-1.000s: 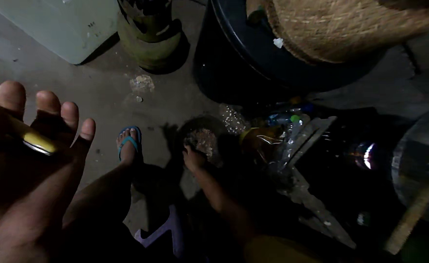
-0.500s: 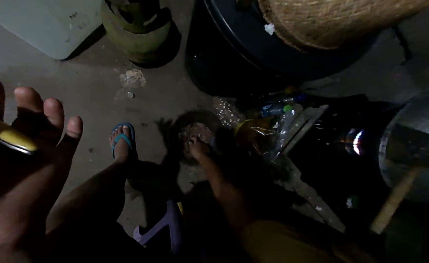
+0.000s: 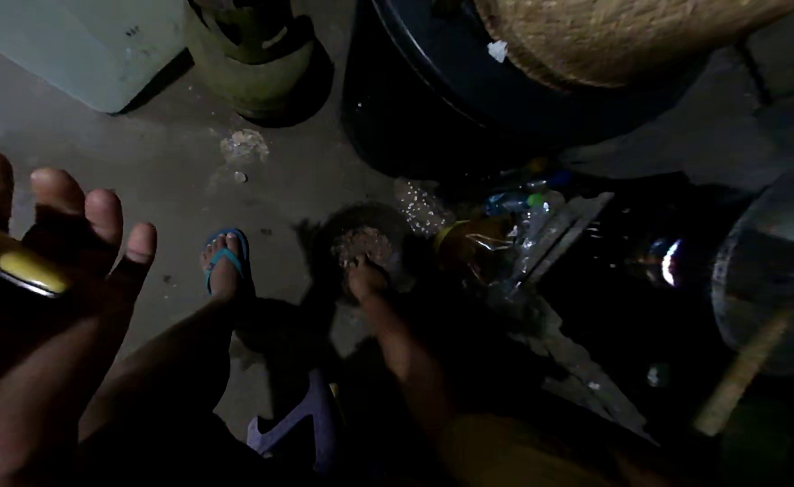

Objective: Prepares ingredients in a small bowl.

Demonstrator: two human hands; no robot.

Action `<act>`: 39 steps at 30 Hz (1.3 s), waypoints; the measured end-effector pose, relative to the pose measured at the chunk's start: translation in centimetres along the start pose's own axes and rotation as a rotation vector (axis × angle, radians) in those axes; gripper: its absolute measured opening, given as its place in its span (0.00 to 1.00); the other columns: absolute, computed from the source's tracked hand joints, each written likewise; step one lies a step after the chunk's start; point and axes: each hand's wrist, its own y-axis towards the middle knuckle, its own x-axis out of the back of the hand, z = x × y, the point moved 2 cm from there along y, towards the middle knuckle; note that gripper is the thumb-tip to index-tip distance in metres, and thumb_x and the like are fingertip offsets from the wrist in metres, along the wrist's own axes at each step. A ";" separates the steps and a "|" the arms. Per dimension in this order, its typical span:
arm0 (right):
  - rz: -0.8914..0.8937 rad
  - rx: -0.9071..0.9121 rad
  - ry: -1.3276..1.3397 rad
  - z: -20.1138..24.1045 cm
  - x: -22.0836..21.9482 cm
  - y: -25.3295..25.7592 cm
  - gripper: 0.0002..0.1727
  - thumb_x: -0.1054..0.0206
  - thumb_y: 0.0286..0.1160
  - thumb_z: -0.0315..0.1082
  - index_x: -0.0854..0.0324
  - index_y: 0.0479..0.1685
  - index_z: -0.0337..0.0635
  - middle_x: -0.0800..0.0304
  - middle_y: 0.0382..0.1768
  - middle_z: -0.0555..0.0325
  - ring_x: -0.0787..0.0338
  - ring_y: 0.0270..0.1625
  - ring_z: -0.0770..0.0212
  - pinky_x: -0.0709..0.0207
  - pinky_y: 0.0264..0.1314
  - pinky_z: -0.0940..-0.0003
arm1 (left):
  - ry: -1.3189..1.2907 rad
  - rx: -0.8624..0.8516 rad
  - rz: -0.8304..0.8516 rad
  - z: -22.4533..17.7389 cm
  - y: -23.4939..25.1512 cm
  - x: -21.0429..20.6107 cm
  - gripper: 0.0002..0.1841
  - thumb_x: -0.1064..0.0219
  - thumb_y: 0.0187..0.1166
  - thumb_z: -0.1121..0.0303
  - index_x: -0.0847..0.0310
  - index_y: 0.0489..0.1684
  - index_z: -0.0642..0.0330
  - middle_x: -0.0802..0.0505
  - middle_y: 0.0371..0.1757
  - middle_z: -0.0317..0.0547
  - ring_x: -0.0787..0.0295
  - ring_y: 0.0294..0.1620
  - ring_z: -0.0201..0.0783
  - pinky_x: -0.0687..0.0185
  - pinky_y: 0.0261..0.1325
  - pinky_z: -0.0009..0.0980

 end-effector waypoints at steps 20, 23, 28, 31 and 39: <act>0.131 0.185 0.301 -3.3 9.0 3.8 0.26 0.51 0.97 0.42 0.28 0.81 0.32 0.25 0.79 0.32 0.27 0.84 0.37 0.38 0.86 0.39 | -0.081 0.039 -0.005 -0.3 0.0 -0.8 0.24 0.64 0.96 0.58 0.19 0.61 0.54 0.07 0.50 0.46 0.07 0.55 0.44 0.10 0.62 0.42; -0.066 0.063 0.363 -3.2 5.2 3.2 0.27 0.51 0.95 0.47 0.29 0.83 0.41 0.19 0.75 0.36 0.19 0.78 0.39 0.29 0.80 0.38 | -0.104 0.047 -0.056 -0.2 0.2 -1.6 0.23 0.63 0.96 0.58 0.19 0.62 0.56 0.06 0.51 0.48 0.06 0.54 0.45 0.07 0.58 0.43; -0.049 -0.006 -0.019 -1.1 -1.2 0.6 0.30 0.60 0.97 0.50 0.46 0.94 0.55 0.13 0.70 0.43 0.12 0.70 0.41 0.21 0.70 0.40 | -0.172 0.100 -0.006 -0.1 0.1 -2.0 0.24 0.66 0.96 0.59 0.19 0.60 0.55 0.08 0.51 0.46 0.09 0.55 0.46 0.12 0.64 0.46; 0.018 -0.005 -0.034 -0.9 2.5 1.3 0.28 0.54 0.95 0.43 0.39 0.91 0.51 0.19 0.75 0.39 0.19 0.76 0.36 0.27 0.74 0.34 | -0.179 0.112 -0.026 -0.1 0.2 -1.8 0.26 0.67 0.96 0.55 0.20 0.62 0.54 0.07 0.52 0.47 0.08 0.55 0.45 0.10 0.61 0.46; -0.013 0.051 -0.053 -0.1 -0.6 -0.6 0.28 0.59 0.96 0.52 0.37 0.90 0.57 0.14 0.71 0.46 0.13 0.72 0.43 0.22 0.73 0.41 | -0.093 0.059 -0.062 -0.4 -0.4 -1.4 0.23 0.64 0.97 0.59 0.21 0.64 0.56 0.06 0.52 0.48 0.06 0.55 0.45 0.08 0.61 0.42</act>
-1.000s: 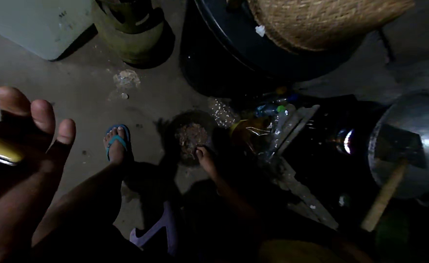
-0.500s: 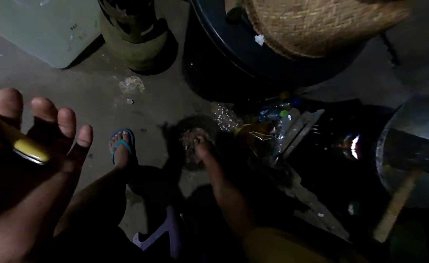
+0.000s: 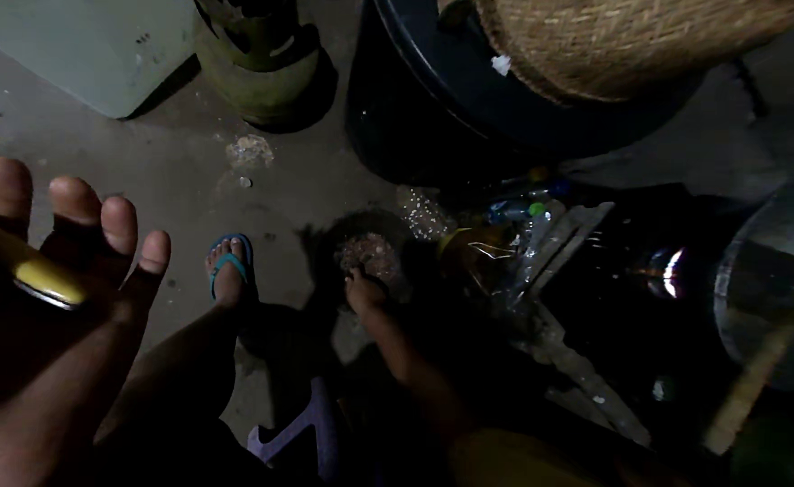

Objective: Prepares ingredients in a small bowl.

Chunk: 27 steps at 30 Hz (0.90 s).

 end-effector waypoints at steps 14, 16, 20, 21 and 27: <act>-0.034 0.035 -0.014 1.4 -0.6 0.7 0.28 0.58 0.96 0.53 0.39 0.91 0.61 0.12 0.69 0.46 0.11 0.70 0.43 0.20 0.70 0.41 | -0.005 -0.004 0.004 -0.5 0.2 -0.1 0.24 0.65 0.96 0.59 0.19 0.61 0.55 0.07 0.52 0.46 0.07 0.56 0.45 0.11 0.63 0.44; 0.000 0.012 -0.037 0.4 0.0 0.8 0.28 0.58 0.96 0.51 0.39 0.91 0.60 0.12 0.69 0.44 0.13 0.71 0.41 0.21 0.70 0.39 | -0.007 0.007 0.024 -0.1 0.4 0.2 0.23 0.65 0.97 0.58 0.22 0.65 0.55 0.07 0.55 0.48 0.07 0.58 0.46 0.09 0.62 0.46; 0.037 0.024 0.073 0.5 2.8 0.7 0.28 0.55 0.95 0.51 0.32 0.88 0.56 0.16 0.74 0.44 0.18 0.77 0.41 0.28 0.77 0.37 | -0.047 -0.009 -0.043 -0.6 0.6 -0.3 0.23 0.63 0.96 0.57 0.18 0.57 0.55 0.07 0.48 0.47 0.06 0.51 0.45 0.07 0.55 0.43; 0.041 0.048 0.044 0.6 2.2 0.1 0.28 0.55 0.95 0.52 0.33 0.89 0.59 0.16 0.74 0.45 0.17 0.76 0.41 0.26 0.76 0.37 | -0.016 -0.025 -0.025 -0.5 0.6 0.2 0.23 0.63 0.96 0.57 0.20 0.62 0.55 0.07 0.51 0.48 0.06 0.54 0.45 0.07 0.57 0.43; 0.006 0.006 -0.014 -1.2 0.2 0.4 0.28 0.58 0.96 0.49 0.40 0.91 0.55 0.14 0.71 0.43 0.13 0.72 0.41 0.22 0.72 0.39 | -0.068 -0.011 -0.007 -0.4 0.7 0.5 0.23 0.63 0.96 0.56 0.20 0.63 0.56 0.07 0.52 0.49 0.06 0.54 0.47 0.07 0.56 0.45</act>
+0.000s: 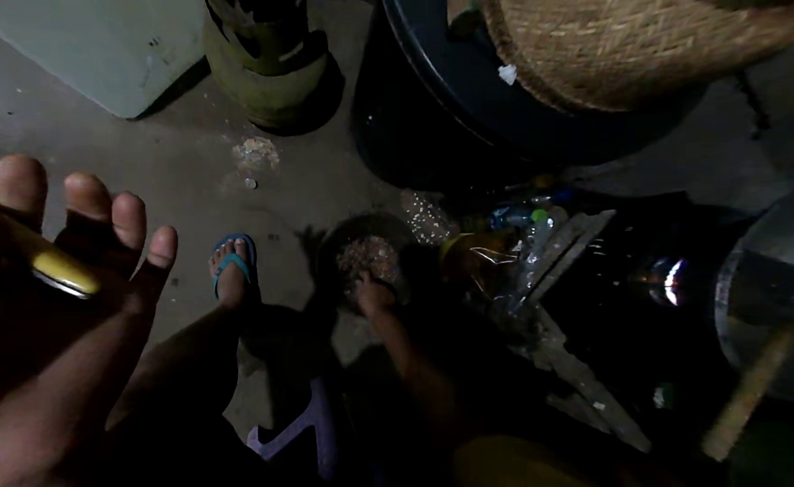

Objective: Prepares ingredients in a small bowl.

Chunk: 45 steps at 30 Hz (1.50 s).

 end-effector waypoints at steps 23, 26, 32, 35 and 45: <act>-0.197 0.146 0.628 -6.8 5.0 4.0 0.25 0.45 0.93 0.41 0.26 0.78 0.31 0.20 0.75 0.34 0.20 0.78 0.43 0.30 0.83 0.49 | 0.028 -0.038 -0.007 -0.4 0.0 0.3 0.22 0.61 0.96 0.58 0.18 0.61 0.54 0.06 0.51 0.45 0.06 0.54 0.43 0.08 0.59 0.43; -0.296 -0.068 0.731 -6.7 1.0 1.9 0.27 0.49 0.95 0.45 0.30 0.83 0.36 0.21 0.77 0.36 0.20 0.78 0.44 0.29 0.82 0.48 | 0.065 -0.067 0.100 0.2 -0.2 0.6 0.23 0.65 0.97 0.60 0.24 0.68 0.57 0.07 0.56 0.48 0.07 0.58 0.46 0.08 0.62 0.42; 0.070 0.001 0.165 0.4 3.1 0.8 0.29 0.51 0.94 0.51 0.33 0.88 0.49 0.19 0.77 0.45 0.20 0.80 0.44 0.30 0.82 0.41 | 0.031 0.019 0.008 0.9 -0.8 -1.5 0.23 0.64 0.96 0.60 0.19 0.61 0.53 0.08 0.51 0.43 0.08 0.56 0.43 0.10 0.61 0.44; 0.158 0.125 0.228 -2.0 8.2 3.9 0.27 0.47 0.94 0.46 0.24 0.79 0.35 0.22 0.78 0.36 0.24 0.82 0.40 0.37 0.86 0.42 | 0.056 -0.032 -0.044 0.5 -0.7 -1.9 0.23 0.66 0.96 0.59 0.22 0.61 0.53 0.08 0.51 0.44 0.07 0.54 0.43 0.08 0.58 0.42; -0.037 -0.095 0.116 -0.4 -0.6 0.2 0.31 0.56 0.94 0.55 0.41 0.92 0.58 0.13 0.71 0.47 0.12 0.72 0.44 0.21 0.72 0.40 | 0.160 0.009 -0.227 0.9 -1.3 -3.9 0.21 0.68 0.97 0.60 0.25 0.58 0.51 0.08 0.45 0.39 0.06 0.48 0.38 0.07 0.51 0.34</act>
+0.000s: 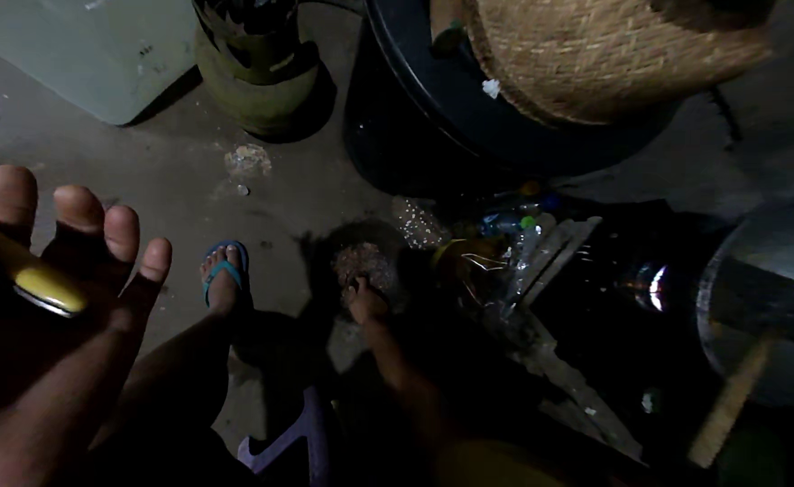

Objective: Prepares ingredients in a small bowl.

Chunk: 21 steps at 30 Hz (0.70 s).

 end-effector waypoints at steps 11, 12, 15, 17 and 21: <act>-0.035 0.096 0.336 -0.7 4.4 4.3 0.26 0.49 0.94 0.44 0.29 0.83 0.41 0.20 0.76 0.38 0.20 0.79 0.41 0.30 0.82 0.43 | -0.151 -0.041 0.283 0.3 1.9 3.5 0.23 0.62 0.96 0.60 0.20 0.65 0.57 0.06 0.54 0.49 0.07 0.57 0.47 0.09 0.61 0.44; -0.018 0.055 0.216 -0.3 2.6 2.5 0.28 0.53 0.95 0.50 0.33 0.87 0.47 0.18 0.75 0.42 0.18 0.77 0.43 0.27 0.80 0.43 | -0.160 -0.021 0.241 0.1 1.8 3.1 0.23 0.62 0.96 0.59 0.19 0.62 0.57 0.06 0.52 0.50 0.06 0.54 0.47 0.08 0.58 0.45; -0.038 -0.020 -0.033 0.3 -1.0 -0.3 0.31 0.59 0.95 0.54 0.45 0.94 0.57 0.11 0.68 0.46 0.10 0.68 0.44 0.19 0.70 0.43 | -0.130 -0.047 0.293 0.6 2.1 3.1 0.22 0.62 0.97 0.60 0.22 0.68 0.57 0.07 0.56 0.49 0.07 0.57 0.47 0.08 0.60 0.44; 0.000 0.003 -0.086 1.0 0.4 0.4 0.31 0.60 0.96 0.51 0.46 0.94 0.54 0.14 0.71 0.43 0.12 0.71 0.42 0.21 0.71 0.41 | -0.120 -0.057 0.353 0.9 2.1 3.4 0.22 0.61 0.96 0.61 0.25 0.73 0.58 0.08 0.60 0.51 0.08 0.60 0.48 0.09 0.63 0.44; 0.076 0.145 0.227 -1.6 5.9 5.2 0.27 0.48 0.94 0.47 0.27 0.82 0.42 0.20 0.76 0.38 0.22 0.80 0.39 0.33 0.83 0.38 | -0.109 -0.017 0.319 0.7 2.0 3.4 0.23 0.63 0.96 0.59 0.21 0.67 0.56 0.07 0.57 0.48 0.08 0.59 0.46 0.10 0.64 0.44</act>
